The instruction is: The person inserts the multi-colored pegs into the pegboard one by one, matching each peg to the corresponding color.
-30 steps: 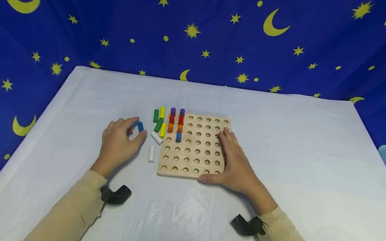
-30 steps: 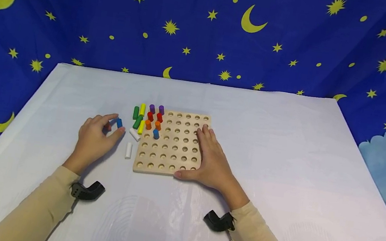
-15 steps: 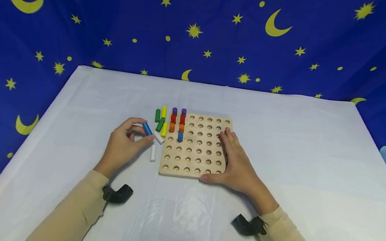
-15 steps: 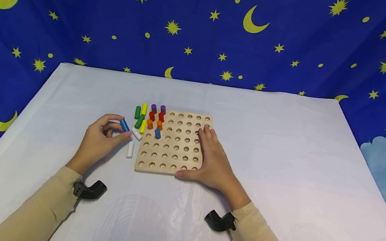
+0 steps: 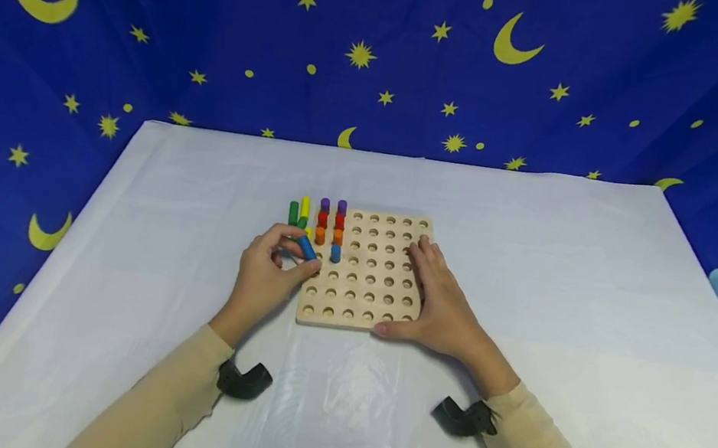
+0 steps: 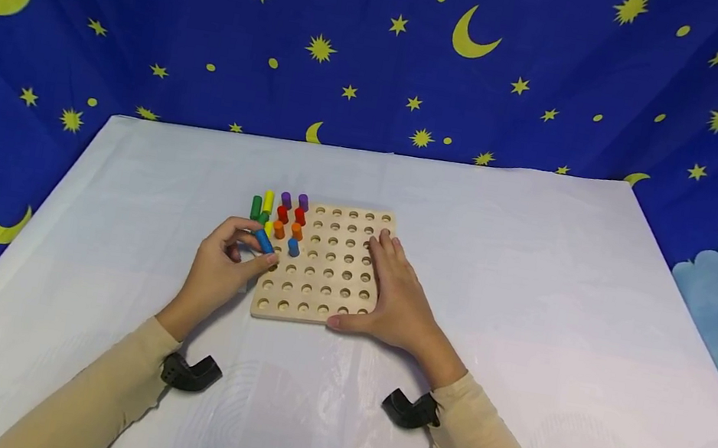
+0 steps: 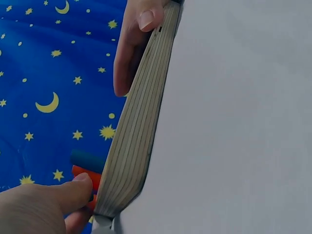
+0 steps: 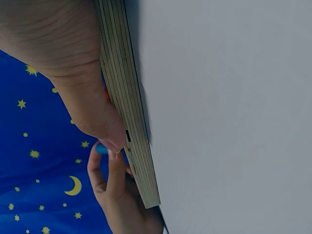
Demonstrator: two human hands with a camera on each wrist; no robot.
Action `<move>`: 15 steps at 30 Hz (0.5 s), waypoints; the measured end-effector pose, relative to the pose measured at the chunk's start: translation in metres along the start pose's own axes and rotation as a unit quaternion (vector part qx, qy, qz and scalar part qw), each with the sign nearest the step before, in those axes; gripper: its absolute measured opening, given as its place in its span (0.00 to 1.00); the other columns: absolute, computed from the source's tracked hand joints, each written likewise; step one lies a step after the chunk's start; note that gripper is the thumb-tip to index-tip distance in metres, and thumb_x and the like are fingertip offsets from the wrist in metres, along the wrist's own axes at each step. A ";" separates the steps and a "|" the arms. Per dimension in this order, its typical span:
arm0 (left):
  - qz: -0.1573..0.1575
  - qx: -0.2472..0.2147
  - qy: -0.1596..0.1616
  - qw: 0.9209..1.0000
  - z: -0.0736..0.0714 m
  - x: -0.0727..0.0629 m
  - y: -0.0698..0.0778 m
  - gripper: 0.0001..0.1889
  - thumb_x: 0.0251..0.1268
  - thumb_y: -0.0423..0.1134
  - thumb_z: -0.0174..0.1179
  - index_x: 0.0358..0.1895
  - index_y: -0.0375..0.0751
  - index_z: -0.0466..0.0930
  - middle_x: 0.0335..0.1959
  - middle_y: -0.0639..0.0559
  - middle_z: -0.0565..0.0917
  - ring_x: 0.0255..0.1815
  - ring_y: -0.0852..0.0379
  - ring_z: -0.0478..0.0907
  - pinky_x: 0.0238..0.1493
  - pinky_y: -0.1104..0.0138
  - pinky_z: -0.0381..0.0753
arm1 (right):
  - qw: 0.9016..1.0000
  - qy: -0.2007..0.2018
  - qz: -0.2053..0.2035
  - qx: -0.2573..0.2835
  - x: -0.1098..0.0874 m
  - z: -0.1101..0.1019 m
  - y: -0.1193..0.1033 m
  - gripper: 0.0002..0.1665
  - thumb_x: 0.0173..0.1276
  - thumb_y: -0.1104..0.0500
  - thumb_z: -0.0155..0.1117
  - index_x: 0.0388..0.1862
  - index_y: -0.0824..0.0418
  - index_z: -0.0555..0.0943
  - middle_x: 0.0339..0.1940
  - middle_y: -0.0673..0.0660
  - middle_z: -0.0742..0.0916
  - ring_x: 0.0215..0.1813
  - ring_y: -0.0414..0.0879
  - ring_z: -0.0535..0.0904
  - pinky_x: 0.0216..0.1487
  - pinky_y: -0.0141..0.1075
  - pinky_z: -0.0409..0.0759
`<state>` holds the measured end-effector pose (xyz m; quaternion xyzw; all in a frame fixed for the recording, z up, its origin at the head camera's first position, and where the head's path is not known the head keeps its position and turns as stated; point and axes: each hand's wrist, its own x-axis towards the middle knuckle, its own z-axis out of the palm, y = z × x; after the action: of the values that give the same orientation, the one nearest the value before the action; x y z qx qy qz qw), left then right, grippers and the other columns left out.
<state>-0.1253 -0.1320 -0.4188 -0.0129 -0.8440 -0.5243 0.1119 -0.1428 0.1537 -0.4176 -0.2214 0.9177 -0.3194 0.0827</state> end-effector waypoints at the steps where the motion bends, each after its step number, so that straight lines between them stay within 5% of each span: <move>1: 0.005 0.003 0.000 1.000 0.001 0.000 0.000 0.22 0.55 0.37 0.74 0.53 0.41 0.79 0.38 0.46 0.85 0.34 0.53 0.68 0.38 0.68 0.65 | 1.000 0.001 0.000 0.000 0.000 0.000 0.000 0.80 0.40 0.29 0.79 0.82 0.53 0.44 0.84 0.54 0.44 0.84 0.54 0.35 0.78 0.59 0.45; 15: 0.031 0.028 0.013 0.999 0.015 0.005 0.003 0.16 0.57 0.32 0.71 0.49 0.44 0.81 0.36 0.44 0.83 0.36 0.49 0.69 0.46 0.62 0.59 | 1.000 0.000 -0.001 0.001 0.000 0.002 0.001 0.80 0.41 0.30 0.79 0.82 0.54 0.44 0.84 0.55 0.44 0.84 0.53 0.35 0.78 0.59 0.45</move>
<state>-0.1323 -0.1181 -0.4213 -0.0292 -0.8561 -0.4966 0.1400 -0.1426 0.1533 -0.4194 -0.2218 0.9171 -0.3207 0.0828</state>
